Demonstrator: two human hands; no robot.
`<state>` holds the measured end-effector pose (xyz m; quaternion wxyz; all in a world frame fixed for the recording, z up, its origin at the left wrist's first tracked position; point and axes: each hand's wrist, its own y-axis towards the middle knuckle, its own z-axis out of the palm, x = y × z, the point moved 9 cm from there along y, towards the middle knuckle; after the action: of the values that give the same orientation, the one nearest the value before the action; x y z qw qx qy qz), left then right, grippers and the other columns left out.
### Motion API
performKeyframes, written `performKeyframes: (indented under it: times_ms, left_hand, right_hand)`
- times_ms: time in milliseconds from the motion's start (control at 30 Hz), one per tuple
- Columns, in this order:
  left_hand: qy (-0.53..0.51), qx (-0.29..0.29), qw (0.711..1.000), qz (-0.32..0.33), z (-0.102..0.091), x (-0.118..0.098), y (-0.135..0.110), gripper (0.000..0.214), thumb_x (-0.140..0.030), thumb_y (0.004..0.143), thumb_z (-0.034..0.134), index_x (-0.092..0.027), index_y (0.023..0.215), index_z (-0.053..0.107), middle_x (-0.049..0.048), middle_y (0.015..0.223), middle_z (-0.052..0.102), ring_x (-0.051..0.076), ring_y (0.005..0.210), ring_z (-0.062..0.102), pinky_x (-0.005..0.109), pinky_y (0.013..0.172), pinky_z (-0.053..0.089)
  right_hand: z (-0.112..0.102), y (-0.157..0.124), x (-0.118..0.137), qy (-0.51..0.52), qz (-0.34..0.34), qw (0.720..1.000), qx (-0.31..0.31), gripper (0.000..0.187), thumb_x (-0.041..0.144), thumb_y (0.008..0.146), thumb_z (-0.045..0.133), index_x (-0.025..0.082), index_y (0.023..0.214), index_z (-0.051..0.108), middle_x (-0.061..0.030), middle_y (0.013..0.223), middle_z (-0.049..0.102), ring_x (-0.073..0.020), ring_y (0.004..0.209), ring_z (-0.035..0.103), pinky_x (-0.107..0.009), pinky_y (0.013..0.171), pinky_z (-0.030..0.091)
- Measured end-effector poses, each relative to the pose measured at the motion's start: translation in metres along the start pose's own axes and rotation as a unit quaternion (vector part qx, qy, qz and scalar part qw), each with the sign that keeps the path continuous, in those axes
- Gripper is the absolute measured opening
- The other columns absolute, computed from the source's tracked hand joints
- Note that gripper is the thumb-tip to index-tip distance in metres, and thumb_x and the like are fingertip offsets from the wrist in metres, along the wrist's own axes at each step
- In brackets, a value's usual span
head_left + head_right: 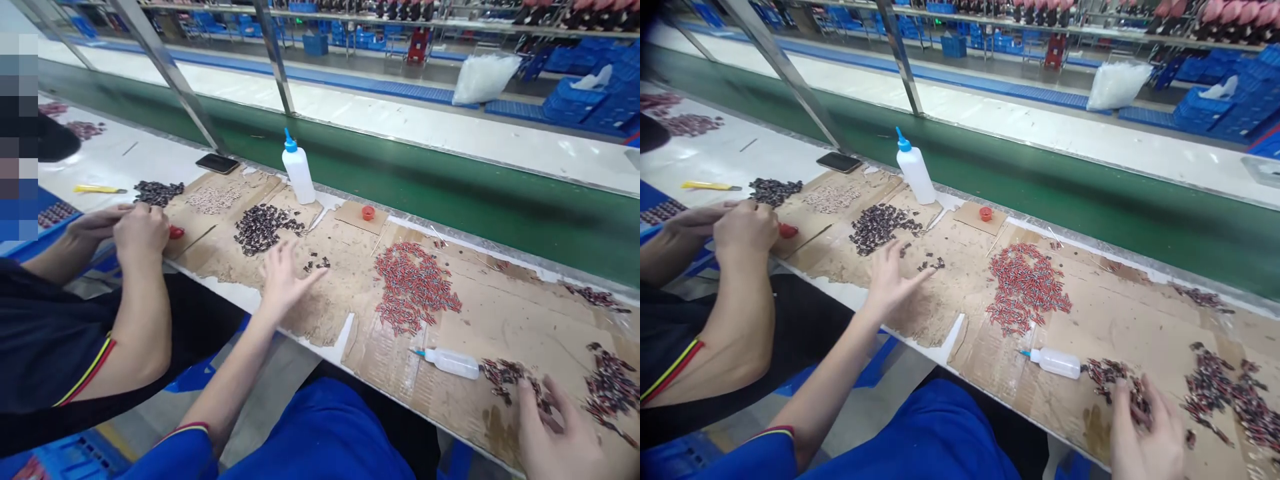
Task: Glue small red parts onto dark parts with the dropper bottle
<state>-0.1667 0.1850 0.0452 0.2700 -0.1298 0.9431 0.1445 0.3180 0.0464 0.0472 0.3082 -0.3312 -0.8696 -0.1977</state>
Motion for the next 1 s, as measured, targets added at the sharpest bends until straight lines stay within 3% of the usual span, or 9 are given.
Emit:
performKeyframes:
  times_ms: [67, 133, 200, 300, 433, 533, 633, 800, 1000]
  left_hand:
    - [0.075, 0.013, 0.994, -0.075, -0.004, 0.036, 0.015, 0.114, -0.068, 0.058, 0.074, -0.015, 0.147, 0.026, 0.0276, 0.153, 0.021, 0.048, 0.142, 0.016, 0.072, 0.108, 0.014]
    - [0.106, 0.057, 0.988, -0.093, 0.002, 0.057, 0.024, 0.125, -0.072, 0.057, 0.071, -0.013, 0.151, 0.015, 0.0292, 0.157, 0.008, 0.049, 0.145, 0.005, 0.072, 0.109, 0.011]
    - [0.121, 0.075, 0.985, -0.101, 0.006, 0.072, 0.034, 0.125, -0.077, 0.059, 0.066, -0.013, 0.152, 0.012, 0.0279, 0.158, 0.003, 0.048, 0.145, -0.001, 0.071, 0.110, 0.007]
    - [0.118, 0.047, 0.985, -0.116, 0.000, 0.091, 0.058, 0.124, -0.080, 0.059, 0.061, -0.015, 0.152, 0.011, 0.0258, 0.159, -0.002, 0.049, 0.145, -0.004, 0.072, 0.109, 0.010]
    - [0.093, 0.023, 0.987, -0.128, -0.006, 0.115, 0.099, 0.114, -0.076, 0.059, 0.064, -0.024, 0.151, 0.020, 0.0205, 0.159, 0.006, 0.050, 0.144, 0.006, 0.071, 0.109, 0.016]
    - [0.083, 0.048, 0.994, -0.056, 0.002, 0.116, 0.125, 0.087, -0.068, 0.065, 0.064, -0.030, 0.141, 0.042, 0.0150, 0.152, 0.028, 0.044, 0.142, 0.021, 0.064, 0.112, 0.018]
    - [0.080, 0.033, 0.996, 0.019, 0.007, 0.107, 0.138, 0.057, -0.058, 0.072, 0.059, -0.025, 0.119, 0.060, 0.0132, 0.136, 0.045, 0.037, 0.133, 0.038, 0.055, 0.112, 0.026]
    - [0.100, 0.018, 0.992, 0.073, 0.012, 0.095, 0.139, 0.034, -0.042, 0.078, 0.051, -0.020, 0.100, 0.064, 0.0114, 0.117, 0.055, 0.031, 0.122, 0.046, 0.044, 0.108, 0.034]
    - [0.084, 0.016, 0.995, 0.043, 0.004, 0.091, 0.127, 0.032, -0.036, 0.077, 0.050, -0.017, 0.099, 0.063, 0.0108, 0.112, 0.058, 0.031, 0.113, 0.052, 0.039, 0.095, 0.041]
  right_hand:
    - [-0.007, 0.002, -0.004, -0.045, 0.030, 0.998, -0.017, 0.063, 0.055, 0.075, 0.063, 0.011, 0.121, 0.065, -0.0194, 0.121, 0.062, -0.0299, 0.081, 0.065, -0.052, 0.091, 0.046]
    - [-0.004, -0.001, -0.003, -0.021, 0.059, 0.998, 0.000, 0.063, 0.054, 0.075, 0.064, 0.012, 0.121, 0.065, -0.0188, 0.122, 0.062, -0.0300, 0.083, 0.066, -0.050, 0.089, 0.048]
    - [0.002, -0.007, -0.001, 0.029, 0.094, 0.995, 0.018, 0.061, 0.052, 0.073, 0.067, 0.013, 0.121, 0.066, -0.0171, 0.120, 0.065, -0.0306, 0.087, 0.066, -0.048, 0.087, 0.050]
    - [0.006, -0.014, 0.007, 0.104, 0.117, 0.987, 0.018, 0.063, 0.050, 0.071, 0.069, 0.012, 0.121, 0.066, -0.0155, 0.120, 0.067, -0.0326, 0.099, 0.065, -0.047, 0.091, 0.051]
    - [-0.001, -0.018, 0.008, 0.119, 0.134, 0.984, -0.001, 0.060, 0.048, 0.071, 0.072, 0.013, 0.119, 0.067, -0.0135, 0.110, 0.072, -0.0332, 0.101, 0.066, -0.048, 0.093, 0.052]
    - [-0.006, -0.020, 0.005, 0.112, 0.133, 0.985, -0.020, 0.057, 0.049, 0.071, 0.073, 0.013, 0.114, 0.069, -0.0134, 0.106, 0.073, -0.0328, 0.098, 0.067, -0.047, 0.092, 0.054]
    - [-0.005, -0.022, 0.001, 0.117, 0.128, 0.984, -0.023, 0.059, 0.050, 0.071, 0.073, 0.011, 0.115, 0.068, -0.0138, 0.108, 0.072, -0.0325, 0.103, 0.066, -0.046, 0.095, 0.053]
    - [0.003, -0.023, -0.004, 0.143, 0.140, 0.980, -0.012, 0.057, 0.051, 0.071, 0.072, 0.012, 0.112, 0.069, -0.0130, 0.110, 0.071, -0.0330, 0.107, 0.064, -0.049, 0.101, 0.049]
    - [0.007, -0.024, -0.007, 0.226, 0.118, 0.967, -0.026, 0.058, 0.053, 0.066, 0.077, 0.013, 0.107, 0.070, -0.0137, 0.110, 0.071, -0.0340, 0.108, 0.063, -0.052, 0.105, 0.045]
